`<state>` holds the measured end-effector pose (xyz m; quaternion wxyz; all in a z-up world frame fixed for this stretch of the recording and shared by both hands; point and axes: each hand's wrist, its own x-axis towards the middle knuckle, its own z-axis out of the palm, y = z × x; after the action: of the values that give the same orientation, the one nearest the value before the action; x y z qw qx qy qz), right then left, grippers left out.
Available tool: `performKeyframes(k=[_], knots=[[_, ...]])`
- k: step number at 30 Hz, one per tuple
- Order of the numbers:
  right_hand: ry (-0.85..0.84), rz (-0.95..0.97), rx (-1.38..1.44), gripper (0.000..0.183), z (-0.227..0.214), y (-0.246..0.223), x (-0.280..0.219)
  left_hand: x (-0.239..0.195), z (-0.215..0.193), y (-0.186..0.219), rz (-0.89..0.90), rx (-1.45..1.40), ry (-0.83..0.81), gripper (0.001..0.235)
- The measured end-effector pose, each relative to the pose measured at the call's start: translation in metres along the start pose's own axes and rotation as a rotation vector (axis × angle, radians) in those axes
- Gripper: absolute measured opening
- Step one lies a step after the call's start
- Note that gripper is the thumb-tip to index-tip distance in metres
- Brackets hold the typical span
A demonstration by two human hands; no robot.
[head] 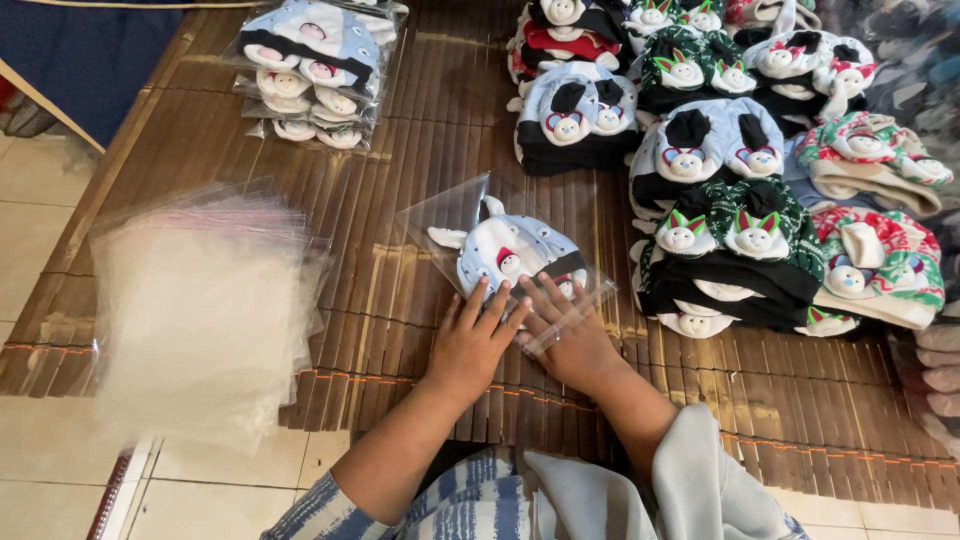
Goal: Packaging baby hats and booties into clear plastic bags
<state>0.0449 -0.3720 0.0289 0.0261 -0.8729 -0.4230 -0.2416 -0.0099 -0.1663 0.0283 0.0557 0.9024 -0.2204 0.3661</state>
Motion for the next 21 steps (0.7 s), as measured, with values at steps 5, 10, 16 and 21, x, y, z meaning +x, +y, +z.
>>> performKeyframes(k=[5,10,16,21], knots=[[-0.050,-0.006,-0.064,0.046,0.005,0.003,0.002,-0.005,0.009,-0.006,0.047,-0.019,-0.009,0.065],[-0.118,0.017,-0.096,0.069,0.012,0.006,0.012,-0.009,0.014,-0.008,0.050,-0.049,-0.025,0.070],[-0.038,-0.042,0.025,0.072,0.004,0.011,0.014,-0.005,0.006,-0.011,-0.031,-0.052,0.039,0.057],[-0.575,0.216,0.770,0.029,-0.035,0.046,-0.021,-0.001,-0.004,-0.014,-0.067,-0.147,0.011,0.059]])
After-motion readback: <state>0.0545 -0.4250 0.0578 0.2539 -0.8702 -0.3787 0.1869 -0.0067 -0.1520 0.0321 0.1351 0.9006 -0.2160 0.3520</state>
